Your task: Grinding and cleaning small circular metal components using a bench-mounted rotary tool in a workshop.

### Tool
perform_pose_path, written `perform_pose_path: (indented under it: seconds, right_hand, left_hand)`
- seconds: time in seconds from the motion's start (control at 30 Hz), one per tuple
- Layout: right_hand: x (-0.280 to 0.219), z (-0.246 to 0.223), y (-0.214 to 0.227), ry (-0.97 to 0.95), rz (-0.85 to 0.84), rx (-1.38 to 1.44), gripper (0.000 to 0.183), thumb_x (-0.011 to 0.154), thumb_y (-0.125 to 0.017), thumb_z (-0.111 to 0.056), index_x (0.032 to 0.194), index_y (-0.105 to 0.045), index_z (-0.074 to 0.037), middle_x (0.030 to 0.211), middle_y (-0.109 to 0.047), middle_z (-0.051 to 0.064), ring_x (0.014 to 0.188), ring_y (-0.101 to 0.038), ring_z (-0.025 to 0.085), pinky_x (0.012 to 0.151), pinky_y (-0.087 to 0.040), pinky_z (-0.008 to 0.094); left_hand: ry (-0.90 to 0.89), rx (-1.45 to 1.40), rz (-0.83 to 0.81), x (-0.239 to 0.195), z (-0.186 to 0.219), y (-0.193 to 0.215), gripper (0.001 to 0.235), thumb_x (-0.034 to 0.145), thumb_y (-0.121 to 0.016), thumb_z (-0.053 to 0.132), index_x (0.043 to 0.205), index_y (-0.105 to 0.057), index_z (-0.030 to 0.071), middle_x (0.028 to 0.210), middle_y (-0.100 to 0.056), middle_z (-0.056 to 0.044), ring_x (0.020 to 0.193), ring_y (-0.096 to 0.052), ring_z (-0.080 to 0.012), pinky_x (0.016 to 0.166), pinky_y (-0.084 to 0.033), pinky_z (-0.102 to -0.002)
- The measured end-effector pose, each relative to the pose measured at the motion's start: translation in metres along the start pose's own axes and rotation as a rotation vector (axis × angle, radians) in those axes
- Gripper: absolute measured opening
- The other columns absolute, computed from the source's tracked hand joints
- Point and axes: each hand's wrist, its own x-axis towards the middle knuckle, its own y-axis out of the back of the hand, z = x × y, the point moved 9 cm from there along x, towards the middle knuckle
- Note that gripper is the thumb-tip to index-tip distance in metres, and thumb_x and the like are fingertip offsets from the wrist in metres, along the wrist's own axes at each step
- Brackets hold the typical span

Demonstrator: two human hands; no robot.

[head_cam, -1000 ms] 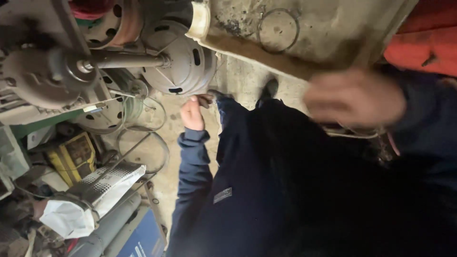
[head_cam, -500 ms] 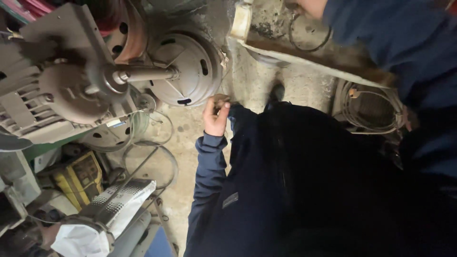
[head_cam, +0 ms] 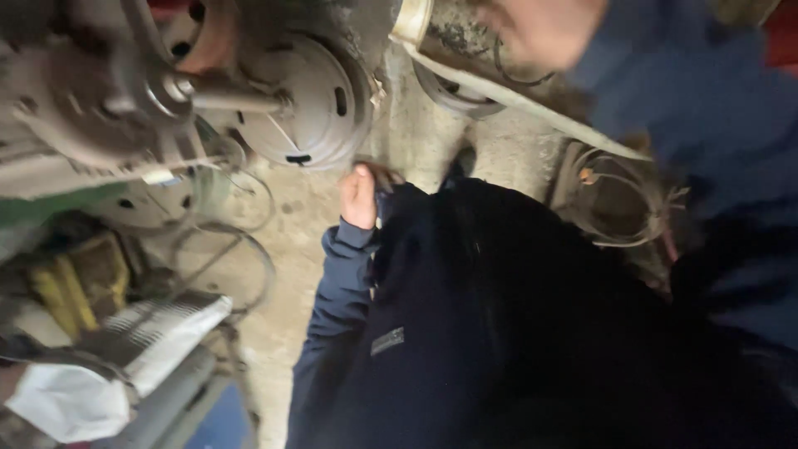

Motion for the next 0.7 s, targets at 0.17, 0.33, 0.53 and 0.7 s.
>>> perform_pose_path:
  seconds: [0.17, 0.33, 0.53, 0.7]
  right_hand:
    - [0.008, -0.127, 0.141, 0.071, -0.181, 0.299, 0.012, 0.106, -0.073, -0.016, 0.109, -0.067, -0.006, 0.092, -0.064, 0.012, 0.079, -0.065, 0.030, 0.071, -0.052, 0.044]
    - [-0.001, -0.159, 0.128, -0.113, -0.093, 0.684, 0.024, 0.100, -0.068, 0.002, 0.123, -0.065, 0.006, 0.106, -0.070, 0.013, 0.098, -0.073, 0.021, 0.082, -0.057, 0.030]
    - [0.036, -0.220, 0.053, -0.222, 0.108, 0.825, 0.014, 0.100, -0.078, -0.001, 0.112, -0.072, 0.002, 0.109, -0.073, 0.012, 0.099, -0.075, 0.021, 0.088, -0.058, 0.030]
    - [0.098, -0.274, 0.005, -0.251, 0.183, 0.893, 0.017, 0.097, -0.080, 0.000, 0.112, -0.073, 0.002, 0.110, -0.073, 0.014, 0.093, -0.074, 0.023, 0.083, -0.058, 0.031]
  left_hand:
    - [-0.052, 0.311, -0.202, 0.001, 0.097, -0.064, 0.035, 0.112, -0.046, 0.018, 0.103, -0.073, -0.003, 0.104, -0.076, -0.013, 0.095, -0.071, -0.0220, 0.088, -0.055, -0.034]
    - [-0.184, 0.175, -0.384, -0.010, 0.175, -0.080, 0.052, 0.100, -0.065, 0.005, 0.148, -0.047, -0.002, 0.139, -0.062, -0.013, 0.107, -0.066, -0.0171, 0.094, -0.055, -0.029]
    - [-0.123, 0.025, -0.295, -0.029, 0.159, 0.004, 0.038, 0.105, -0.070, 0.003, 0.140, -0.058, -0.001, 0.121, -0.073, -0.008, 0.103, -0.068, -0.0128, 0.099, -0.056, -0.028]
    - [-0.060, -0.163, -0.045, -0.038, 0.141, 0.100, 0.020, 0.107, -0.067, 0.003, 0.126, -0.066, -0.002, 0.109, -0.073, -0.005, 0.097, -0.067, -0.0097, 0.092, -0.055, -0.026]
